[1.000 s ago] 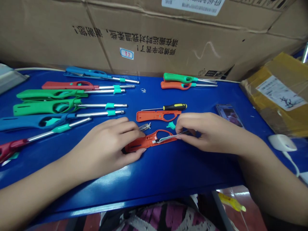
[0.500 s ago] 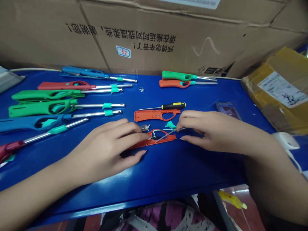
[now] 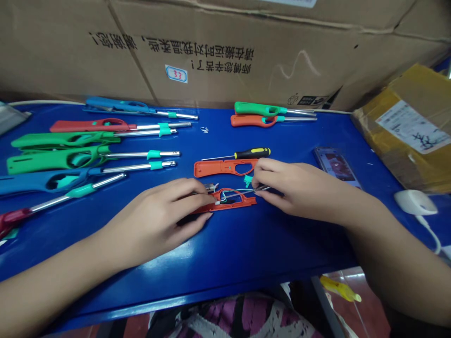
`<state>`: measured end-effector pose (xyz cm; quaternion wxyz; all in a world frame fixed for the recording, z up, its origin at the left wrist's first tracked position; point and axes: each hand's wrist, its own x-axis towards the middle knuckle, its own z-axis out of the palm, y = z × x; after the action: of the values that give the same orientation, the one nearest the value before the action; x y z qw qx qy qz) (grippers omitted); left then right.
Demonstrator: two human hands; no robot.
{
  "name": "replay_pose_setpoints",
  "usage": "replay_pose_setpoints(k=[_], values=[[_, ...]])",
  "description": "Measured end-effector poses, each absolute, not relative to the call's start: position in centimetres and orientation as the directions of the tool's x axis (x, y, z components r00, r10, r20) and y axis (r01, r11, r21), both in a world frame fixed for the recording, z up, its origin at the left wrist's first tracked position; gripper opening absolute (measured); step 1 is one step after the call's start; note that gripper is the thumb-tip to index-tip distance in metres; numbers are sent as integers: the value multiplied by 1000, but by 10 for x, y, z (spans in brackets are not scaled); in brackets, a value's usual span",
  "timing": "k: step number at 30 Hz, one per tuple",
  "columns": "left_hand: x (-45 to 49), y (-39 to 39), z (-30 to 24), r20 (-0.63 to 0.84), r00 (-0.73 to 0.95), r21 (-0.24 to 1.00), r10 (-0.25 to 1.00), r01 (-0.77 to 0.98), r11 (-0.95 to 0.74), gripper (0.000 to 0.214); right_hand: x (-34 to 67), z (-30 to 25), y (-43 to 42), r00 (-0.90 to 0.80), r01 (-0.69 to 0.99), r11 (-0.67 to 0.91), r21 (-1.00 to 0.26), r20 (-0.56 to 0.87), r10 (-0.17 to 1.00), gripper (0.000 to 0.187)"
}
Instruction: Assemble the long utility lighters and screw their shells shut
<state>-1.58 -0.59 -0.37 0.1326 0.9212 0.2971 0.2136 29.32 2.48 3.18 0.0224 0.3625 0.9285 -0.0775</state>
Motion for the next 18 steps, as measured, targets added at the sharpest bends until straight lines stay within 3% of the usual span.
replay_pose_setpoints(k=[6, 12, 18], values=[[-15, -5, -3, 305, 704, 406, 641, 513, -756, 20, 291, 36, 22, -728, 663, 701, -261, -8, 685, 9], [-17, -6, 0, 327, 661, 416, 675, 541, -731, 26, 283, 38, 13, -734, 669, 708, -227, -53, 677, 5], [-17, -9, 4, 322, 671, 382, 668, 554, -740, 25, 281, 29, 14, -742, 615, 716, -331, 63, 667, 6]])
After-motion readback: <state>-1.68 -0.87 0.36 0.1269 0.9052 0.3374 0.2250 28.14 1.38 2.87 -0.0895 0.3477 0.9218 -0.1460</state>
